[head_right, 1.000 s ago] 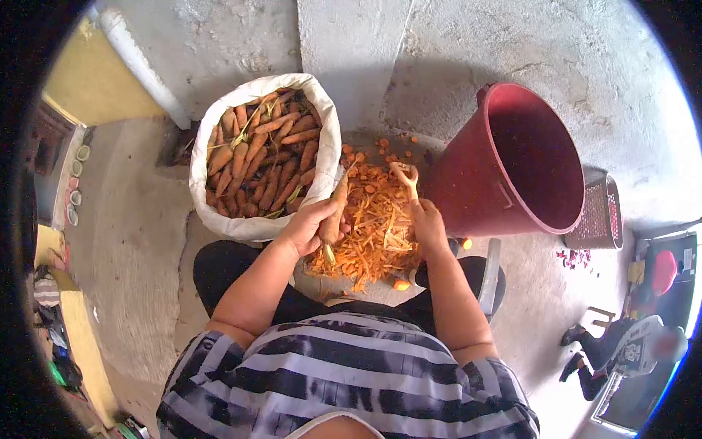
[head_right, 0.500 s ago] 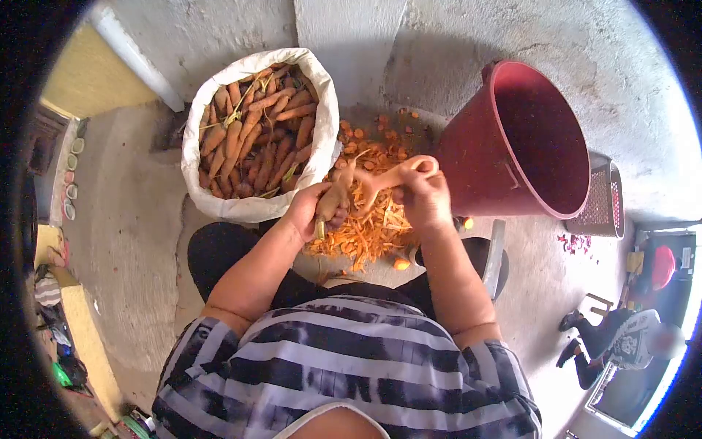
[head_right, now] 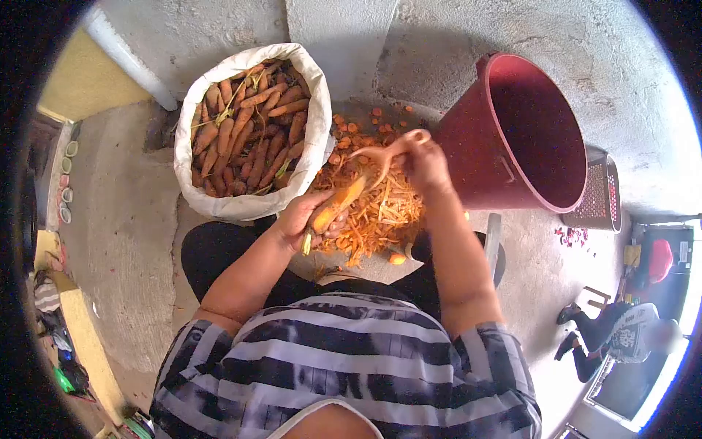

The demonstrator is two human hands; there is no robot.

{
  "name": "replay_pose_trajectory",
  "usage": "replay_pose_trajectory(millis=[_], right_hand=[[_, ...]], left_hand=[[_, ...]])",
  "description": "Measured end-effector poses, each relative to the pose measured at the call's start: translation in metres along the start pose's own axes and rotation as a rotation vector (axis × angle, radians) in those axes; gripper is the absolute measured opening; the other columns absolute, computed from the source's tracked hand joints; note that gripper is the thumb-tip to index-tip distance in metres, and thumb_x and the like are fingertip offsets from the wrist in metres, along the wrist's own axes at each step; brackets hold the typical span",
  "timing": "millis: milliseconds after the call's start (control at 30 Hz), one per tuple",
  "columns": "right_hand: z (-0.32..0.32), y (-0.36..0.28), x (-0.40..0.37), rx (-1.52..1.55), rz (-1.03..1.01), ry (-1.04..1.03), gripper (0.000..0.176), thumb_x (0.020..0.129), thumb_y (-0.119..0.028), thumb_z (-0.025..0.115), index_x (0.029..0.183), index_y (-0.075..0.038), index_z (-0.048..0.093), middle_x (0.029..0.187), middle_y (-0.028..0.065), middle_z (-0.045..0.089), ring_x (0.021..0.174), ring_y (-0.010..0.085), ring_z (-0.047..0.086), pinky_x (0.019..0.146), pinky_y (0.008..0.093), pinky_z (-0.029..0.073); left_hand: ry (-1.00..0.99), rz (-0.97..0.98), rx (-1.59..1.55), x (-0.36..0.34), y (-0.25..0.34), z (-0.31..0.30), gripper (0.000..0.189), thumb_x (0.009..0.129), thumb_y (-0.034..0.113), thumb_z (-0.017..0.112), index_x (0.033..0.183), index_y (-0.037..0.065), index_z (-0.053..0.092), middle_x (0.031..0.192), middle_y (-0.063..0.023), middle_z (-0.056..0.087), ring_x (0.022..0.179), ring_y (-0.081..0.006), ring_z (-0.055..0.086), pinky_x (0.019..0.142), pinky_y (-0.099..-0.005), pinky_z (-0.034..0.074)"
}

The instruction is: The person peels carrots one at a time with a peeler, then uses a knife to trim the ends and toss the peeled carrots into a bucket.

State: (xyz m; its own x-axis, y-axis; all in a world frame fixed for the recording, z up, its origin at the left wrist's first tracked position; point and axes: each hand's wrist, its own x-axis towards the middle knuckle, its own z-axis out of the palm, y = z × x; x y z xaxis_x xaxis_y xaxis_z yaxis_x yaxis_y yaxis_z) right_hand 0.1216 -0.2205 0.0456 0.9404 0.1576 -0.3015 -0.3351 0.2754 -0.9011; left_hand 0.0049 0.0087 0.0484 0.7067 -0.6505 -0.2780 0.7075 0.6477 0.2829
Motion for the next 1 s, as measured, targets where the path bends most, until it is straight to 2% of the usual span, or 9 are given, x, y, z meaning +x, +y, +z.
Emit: replay_pose_trajectory(millis=[67, 133, 233, 367, 467, 567, 633, 800, 1000], right_hand=[[-0.062, 0.006, 0.027, -0.365, -0.061, 0.205, 0.009, 0.085, -0.011, 0.053, 0.089, -0.005, 0.049, 0.076, 0.0048, 0.054, 0.063, 0.0135, 0.053, 0.049, 0.0273, 0.045], [-0.103, 0.011, 0.042, -0.269, -0.12, 0.576, 0.008, 0.085, -0.012, 0.052, 0.087, -0.004, 0.051, 0.074, 0.0037, 0.054, 0.06, 0.0145, 0.054, 0.051, 0.0264, 0.046], [-0.066, -0.021, 0.016, -0.004, -0.181, 0.499, 0.009, 0.086, -0.014, 0.052, 0.084, -0.005, 0.052, 0.074, 0.003, 0.054, 0.061, 0.0126, 0.054, 0.051, 0.0243, 0.046], [0.038, -0.029, -0.047, 0.024, -0.053, 0.021, 0.013, 0.085, -0.017, 0.055, 0.087, -0.006, 0.049, 0.072, 0.004, 0.054, 0.056, 0.011, 0.05, 0.048, 0.0228, 0.041], [0.07, -0.005, -0.069, 0.216, 0.058, -0.264, 0.015, 0.084, -0.018, 0.056, 0.09, -0.008, 0.046, 0.072, 0.0067, 0.057, 0.052, 0.0135, 0.053, 0.043, 0.0228, 0.043], [0.056, 0.012, -0.048, 0.172, 0.107, -0.249, 0.012, 0.084, -0.015, 0.055, 0.088, -0.007, 0.047, 0.07, 0.0062, 0.056, 0.051, 0.0137, 0.052, 0.044, 0.0235, 0.042], [0.013, 0.029, -0.009, 0.277, 0.003, -0.065, 0.009, 0.084, -0.011, 0.053, 0.09, -0.008, 0.047, 0.07, 0.0053, 0.053, 0.055, 0.0128, 0.049, 0.05, 0.0235, 0.042], [-0.082, 0.015, 0.028, -0.158, -0.162, 0.639, 0.003, 0.083, -0.004, 0.051, 0.081, -0.004, 0.05, 0.071, 0.0047, 0.054, 0.057, 0.0129, 0.051, 0.046, 0.0249, 0.044], [0.029, -0.01, -0.033, 0.185, 0.004, 0.086, 0.009, 0.083, -0.014, 0.055, 0.087, -0.008, 0.049, 0.07, 0.0033, 0.052, 0.052, 0.0111, 0.047, 0.045, 0.0234, 0.039]], left_hand=[[0.034, -0.007, 0.024, -0.004, -0.001, 0.005, 0.029, 0.09, 0.028, 0.039, 0.103, 0.004, 0.047, 0.075, -0.0051, 0.048, 0.062, -0.0114, 0.045, 0.051, -0.0228, 0.038], [0.083, -0.013, 0.012, -0.005, 0.005, 0.007, 0.029, 0.089, 0.028, 0.041, 0.105, 0.005, 0.045, 0.077, -0.0053, 0.047, 0.065, -0.0122, 0.044, 0.053, -0.0228, 0.038], [0.109, -0.047, -0.036, -0.002, 0.006, 0.006, 0.027, 0.088, 0.026, 0.042, 0.104, 0.005, 0.046, 0.078, -0.0061, 0.047, 0.065, -0.0128, 0.044, 0.053, -0.0232, 0.039], [0.094, -0.085, -0.132, 0.01, 0.002, -0.007, 0.028, 0.089, 0.028, 0.04, 0.101, 0.004, 0.049, 0.079, -0.0078, 0.049, 0.062, -0.0127, 0.046, 0.048, -0.0213, 0.039], [0.156, 0.048, 0.271, 0.009, -0.001, -0.016, 0.024, 0.088, 0.023, 0.041, 0.099, 0.004, 0.051, 0.075, -0.0051, 0.05, 0.06, -0.0129, 0.048, 0.048, -0.0231, 0.04], [0.162, 0.019, 0.085, 0.006, -0.001, -0.003, 0.025, 0.088, 0.024, 0.04, 0.096, 0.004, 0.052, 0.075, -0.0044, 0.05, 0.059, -0.0119, 0.049, 0.047, -0.0218, 0.04], [0.086, -0.037, 0.013, 0.004, -0.003, -0.004, 0.027, 0.089, 0.025, 0.039, 0.101, 0.004, 0.05, 0.076, -0.0061, 0.049, 0.06, -0.0117, 0.048, 0.046, -0.0211, 0.04], [0.022, -0.08, -0.099, 0.003, 0.006, -0.008, 0.03, 0.091, 0.029, 0.037, 0.104, 0.003, 0.048, 0.076, -0.0066, 0.048, 0.063, -0.012, 0.048, 0.047, -0.0207, 0.04], [0.03, -0.08, -0.102, 0.011, 0.004, -0.015, 0.031, 0.09, 0.029, 0.039, 0.103, 0.003, 0.049, 0.08, -0.0075, 0.051, 0.063, -0.0132, 0.049, 0.046, -0.0217, 0.041]])
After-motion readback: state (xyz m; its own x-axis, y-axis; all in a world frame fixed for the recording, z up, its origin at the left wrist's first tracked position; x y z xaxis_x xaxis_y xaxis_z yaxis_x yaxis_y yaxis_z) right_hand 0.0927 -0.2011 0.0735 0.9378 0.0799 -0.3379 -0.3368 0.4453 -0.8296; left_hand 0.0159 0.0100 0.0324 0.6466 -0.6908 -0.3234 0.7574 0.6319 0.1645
